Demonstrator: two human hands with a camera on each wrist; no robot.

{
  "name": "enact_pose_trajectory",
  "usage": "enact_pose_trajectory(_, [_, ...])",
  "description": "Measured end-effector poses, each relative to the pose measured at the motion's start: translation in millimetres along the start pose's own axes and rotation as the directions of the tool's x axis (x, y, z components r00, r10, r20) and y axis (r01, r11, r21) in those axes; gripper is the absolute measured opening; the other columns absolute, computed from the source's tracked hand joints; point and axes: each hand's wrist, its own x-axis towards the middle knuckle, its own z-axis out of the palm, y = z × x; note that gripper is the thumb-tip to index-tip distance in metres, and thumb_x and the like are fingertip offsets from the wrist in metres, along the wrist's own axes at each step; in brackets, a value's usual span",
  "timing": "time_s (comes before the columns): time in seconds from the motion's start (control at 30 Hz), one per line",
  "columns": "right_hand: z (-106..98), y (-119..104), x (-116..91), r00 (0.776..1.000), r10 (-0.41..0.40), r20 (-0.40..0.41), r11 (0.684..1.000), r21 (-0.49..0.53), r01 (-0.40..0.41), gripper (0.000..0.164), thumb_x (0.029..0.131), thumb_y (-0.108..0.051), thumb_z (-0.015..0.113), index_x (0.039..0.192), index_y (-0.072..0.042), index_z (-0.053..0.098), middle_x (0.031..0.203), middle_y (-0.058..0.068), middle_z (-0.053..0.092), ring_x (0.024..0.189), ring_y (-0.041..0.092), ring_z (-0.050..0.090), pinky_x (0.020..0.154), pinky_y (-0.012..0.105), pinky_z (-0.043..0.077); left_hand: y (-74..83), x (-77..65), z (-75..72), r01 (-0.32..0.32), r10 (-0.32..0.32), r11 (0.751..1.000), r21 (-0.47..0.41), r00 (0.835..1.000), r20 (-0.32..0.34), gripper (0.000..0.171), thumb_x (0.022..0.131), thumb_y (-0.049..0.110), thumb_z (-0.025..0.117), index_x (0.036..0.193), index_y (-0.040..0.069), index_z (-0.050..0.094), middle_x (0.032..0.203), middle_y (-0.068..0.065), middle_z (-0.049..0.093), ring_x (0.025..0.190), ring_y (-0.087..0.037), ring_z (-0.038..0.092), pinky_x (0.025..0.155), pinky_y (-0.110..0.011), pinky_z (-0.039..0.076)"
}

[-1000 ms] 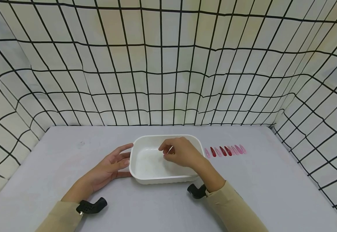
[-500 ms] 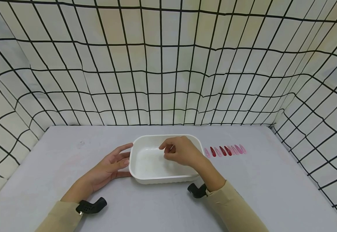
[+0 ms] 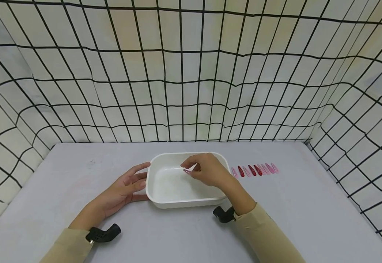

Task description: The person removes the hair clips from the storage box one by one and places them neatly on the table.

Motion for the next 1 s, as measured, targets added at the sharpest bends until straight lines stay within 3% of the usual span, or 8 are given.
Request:
enact_pose_trajectory(0.27, [-3.3,1.9,1.3,1.0,-0.014,-0.001,1.0,-0.022,0.014,0.034,0.088,0.001,0.07,0.119,-0.014,0.073,0.105,-0.003,0.074,0.086,0.01,0.066,0.074,0.022,0.056,0.2,-0.3,0.0,-0.005,0.005,1.0,0.005,1.0,0.0,0.061,0.105,0.008,0.049,0.158,0.024,0.022,0.162,-0.019,0.022,0.129,-0.029,0.056,0.1,-0.052,0.052])
enact_pose_trajectory(0.53, [-10.7,6.1,0.4,1.0,0.012,-0.014,0.999,0.034,-0.012,0.04,0.088,0.003,0.068,0.125,-0.013,0.069,0.099,-0.002,0.069,0.091,0.014,0.066,0.072,0.024,0.057,2.0,-1.5,1.0,-0.037,0.036,0.999,0.021,0.999,0.023,0.062,0.105,0.008,0.048,0.159,0.022,0.02,0.161,-0.024,0.019,0.127,-0.028,0.057,0.099,-0.05,0.053])
enact_pose_trajectory(1.0, [-24.5,13.5,-0.7,0.996,0.026,-0.08,0.998,0.054,-0.022,0.039,0.085,0.005,0.066,0.12,-0.011,0.071,0.092,0.0,0.064,0.088,0.017,0.063,0.07,0.026,0.056,0.7,0.1,0.1,-0.007,0.007,1.0,0.014,1.0,-0.001,0.063,0.104,0.009,0.05,0.158,0.022,0.02,0.161,-0.022,0.02,0.127,-0.027,0.057,0.099,-0.051,0.053])
